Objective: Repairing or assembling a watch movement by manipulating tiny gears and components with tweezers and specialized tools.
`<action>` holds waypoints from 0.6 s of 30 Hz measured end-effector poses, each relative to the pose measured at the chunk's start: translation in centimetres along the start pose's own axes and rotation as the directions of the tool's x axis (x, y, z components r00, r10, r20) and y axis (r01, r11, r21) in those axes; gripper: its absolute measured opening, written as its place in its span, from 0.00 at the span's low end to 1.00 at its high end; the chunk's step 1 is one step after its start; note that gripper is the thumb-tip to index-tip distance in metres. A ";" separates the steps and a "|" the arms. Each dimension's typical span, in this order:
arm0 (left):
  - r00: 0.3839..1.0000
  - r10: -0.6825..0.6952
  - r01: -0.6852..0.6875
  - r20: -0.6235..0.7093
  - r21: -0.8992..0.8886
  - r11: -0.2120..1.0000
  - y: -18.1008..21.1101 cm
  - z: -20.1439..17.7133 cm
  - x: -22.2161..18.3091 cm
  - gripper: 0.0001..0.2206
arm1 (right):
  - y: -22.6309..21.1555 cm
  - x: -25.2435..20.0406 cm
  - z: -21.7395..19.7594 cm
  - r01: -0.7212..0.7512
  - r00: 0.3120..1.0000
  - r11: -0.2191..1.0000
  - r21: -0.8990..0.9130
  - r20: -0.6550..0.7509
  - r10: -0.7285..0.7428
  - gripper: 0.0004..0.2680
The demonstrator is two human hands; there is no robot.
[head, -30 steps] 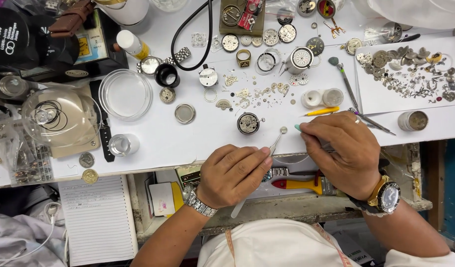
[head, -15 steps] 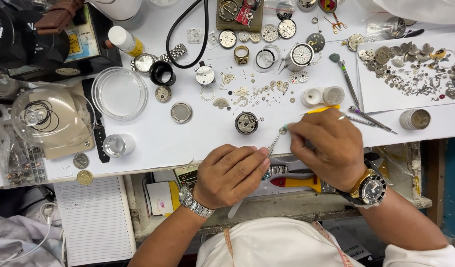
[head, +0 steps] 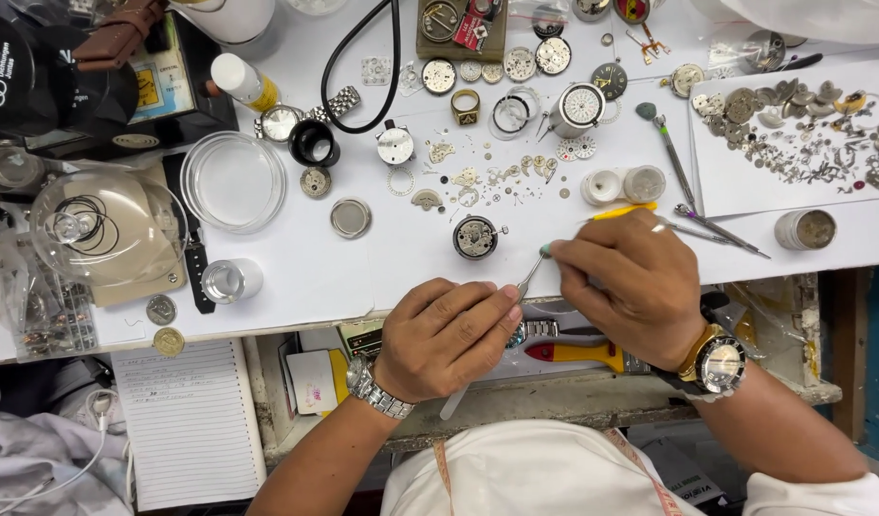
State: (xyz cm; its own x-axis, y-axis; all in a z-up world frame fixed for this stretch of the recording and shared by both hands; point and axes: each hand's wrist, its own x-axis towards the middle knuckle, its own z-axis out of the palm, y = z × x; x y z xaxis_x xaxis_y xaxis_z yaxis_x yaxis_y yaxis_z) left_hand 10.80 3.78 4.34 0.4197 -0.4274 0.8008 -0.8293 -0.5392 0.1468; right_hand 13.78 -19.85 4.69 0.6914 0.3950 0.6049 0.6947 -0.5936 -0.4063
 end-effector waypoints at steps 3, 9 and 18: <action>1.000 0.014 -0.014 -0.002 0.000 1.000 0.0 0.1 0.1 0.02 | 0.2 -0.1 -0.2 0.007 0.988 0.997 -0.073 0.157 0.005 0.05; 1.000 0.016 -0.016 -0.004 0.010 1.000 0.1 0.1 0.2 0.03 | 0.3 -0.4 -0.1 0.015 0.976 0.997 -0.079 0.218 0.003 0.06; 1.000 0.007 -0.007 -0.005 -0.007 1.000 0.2 0.1 0.3 0.02 | 0.2 -0.3 -0.1 0.011 0.986 0.996 -0.086 0.168 0.003 0.05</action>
State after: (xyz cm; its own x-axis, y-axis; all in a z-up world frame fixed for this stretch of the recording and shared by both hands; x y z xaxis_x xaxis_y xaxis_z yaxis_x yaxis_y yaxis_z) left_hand 10.76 3.48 4.57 0.4122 -0.4272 0.8047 -0.8347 -0.5310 0.1457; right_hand 13.71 -20.15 4.51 0.7173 0.5050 0.4801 0.6827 -0.6472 -0.3392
